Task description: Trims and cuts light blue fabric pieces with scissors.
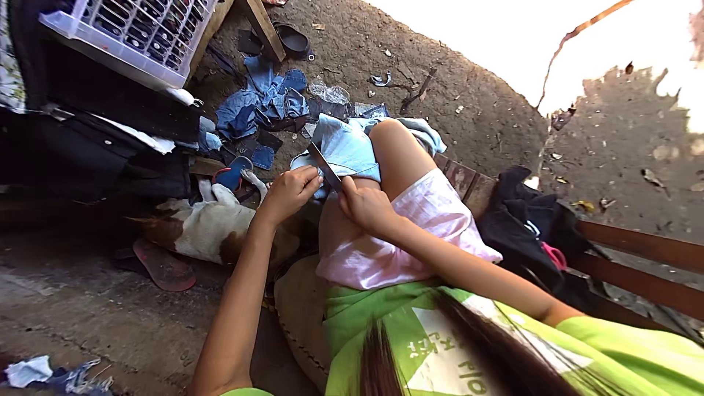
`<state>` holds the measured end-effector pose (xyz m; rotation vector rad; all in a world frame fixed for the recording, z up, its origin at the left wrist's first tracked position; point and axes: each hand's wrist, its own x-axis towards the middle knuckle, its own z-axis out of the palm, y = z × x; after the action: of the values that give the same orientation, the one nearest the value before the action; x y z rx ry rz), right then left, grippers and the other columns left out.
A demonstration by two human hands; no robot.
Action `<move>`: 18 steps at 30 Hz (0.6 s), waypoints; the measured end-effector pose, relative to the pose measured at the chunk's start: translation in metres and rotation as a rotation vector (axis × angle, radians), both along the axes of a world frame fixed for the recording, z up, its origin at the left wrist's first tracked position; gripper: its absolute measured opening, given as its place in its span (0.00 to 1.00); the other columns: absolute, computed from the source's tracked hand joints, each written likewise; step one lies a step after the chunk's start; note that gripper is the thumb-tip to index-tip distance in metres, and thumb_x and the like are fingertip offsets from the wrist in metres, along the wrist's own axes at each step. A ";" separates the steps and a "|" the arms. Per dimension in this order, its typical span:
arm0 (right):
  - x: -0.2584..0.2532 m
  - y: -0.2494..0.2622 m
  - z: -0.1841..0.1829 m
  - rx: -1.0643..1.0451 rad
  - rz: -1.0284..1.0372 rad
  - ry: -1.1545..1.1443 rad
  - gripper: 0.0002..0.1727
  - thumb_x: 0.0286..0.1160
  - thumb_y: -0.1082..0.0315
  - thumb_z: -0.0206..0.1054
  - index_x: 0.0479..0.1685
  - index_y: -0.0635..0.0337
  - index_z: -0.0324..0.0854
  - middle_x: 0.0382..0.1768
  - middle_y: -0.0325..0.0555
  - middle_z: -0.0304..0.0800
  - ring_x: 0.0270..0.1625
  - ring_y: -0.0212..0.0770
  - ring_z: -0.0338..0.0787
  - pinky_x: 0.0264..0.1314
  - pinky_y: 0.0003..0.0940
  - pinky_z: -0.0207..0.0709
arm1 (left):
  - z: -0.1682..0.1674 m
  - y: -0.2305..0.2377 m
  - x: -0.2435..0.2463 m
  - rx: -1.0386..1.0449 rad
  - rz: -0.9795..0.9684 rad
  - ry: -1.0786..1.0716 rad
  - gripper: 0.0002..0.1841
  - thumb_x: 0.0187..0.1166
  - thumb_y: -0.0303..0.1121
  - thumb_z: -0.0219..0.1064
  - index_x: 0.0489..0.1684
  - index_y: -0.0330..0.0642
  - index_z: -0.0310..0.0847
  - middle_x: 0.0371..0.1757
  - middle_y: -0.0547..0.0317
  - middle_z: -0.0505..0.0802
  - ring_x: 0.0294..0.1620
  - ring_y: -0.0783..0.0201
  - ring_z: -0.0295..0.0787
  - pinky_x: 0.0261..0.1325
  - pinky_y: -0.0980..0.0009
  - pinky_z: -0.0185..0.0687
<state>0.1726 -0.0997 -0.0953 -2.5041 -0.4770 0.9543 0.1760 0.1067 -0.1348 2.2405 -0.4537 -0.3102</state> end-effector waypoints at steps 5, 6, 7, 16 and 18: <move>0.024 0.012 -0.008 0.031 0.031 -0.019 0.16 0.92 0.58 0.48 0.56 0.61 0.74 0.32 0.58 0.88 0.43 0.63 0.93 0.36 0.59 0.80 | 0.000 -0.005 -0.012 0.111 -0.007 -0.103 0.16 0.87 0.31 0.58 0.27 0.30 0.80 0.27 0.47 0.82 0.28 0.50 0.84 0.31 0.54 0.78; 0.031 0.009 -0.005 0.046 0.049 0.048 0.16 0.93 0.58 0.47 0.57 0.61 0.73 0.34 0.59 0.88 0.45 0.64 0.92 0.39 0.60 0.80 | 0.002 -0.007 -0.015 0.137 0.000 -0.136 0.15 0.87 0.31 0.59 0.28 0.30 0.81 0.28 0.47 0.82 0.29 0.49 0.84 0.31 0.53 0.79; 0.039 0.003 -0.001 0.084 0.059 0.143 0.17 0.93 0.59 0.45 0.59 0.63 0.73 0.37 0.60 0.88 0.47 0.64 0.91 0.44 0.62 0.79 | 0.004 -0.008 -0.017 0.160 0.007 -0.170 0.15 0.87 0.31 0.59 0.29 0.29 0.82 0.29 0.46 0.83 0.30 0.49 0.85 0.32 0.53 0.80; 0.077 -0.132 0.022 0.413 -0.206 0.137 0.17 0.93 0.61 0.47 0.55 0.65 0.77 0.26 0.44 0.82 0.24 0.35 0.79 0.30 0.36 0.76 | -0.011 -0.026 -0.037 0.261 0.155 -0.266 0.10 0.82 0.30 0.67 0.35 0.30 0.86 0.66 0.37 0.85 0.47 0.41 0.91 0.44 0.45 0.88; 0.079 -0.170 0.033 0.298 -0.213 0.065 0.17 0.93 0.61 0.49 0.55 0.63 0.79 0.28 0.46 0.83 0.27 0.39 0.82 0.34 0.42 0.78 | -0.016 -0.031 -0.041 0.257 0.205 -0.268 0.11 0.82 0.29 0.66 0.35 0.27 0.85 0.65 0.34 0.85 0.57 0.37 0.89 0.54 0.42 0.85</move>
<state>0.2512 -0.2697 -0.0620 -2.1974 -0.2995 0.8144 0.1353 0.0756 -0.1507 2.5695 -0.3326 0.0438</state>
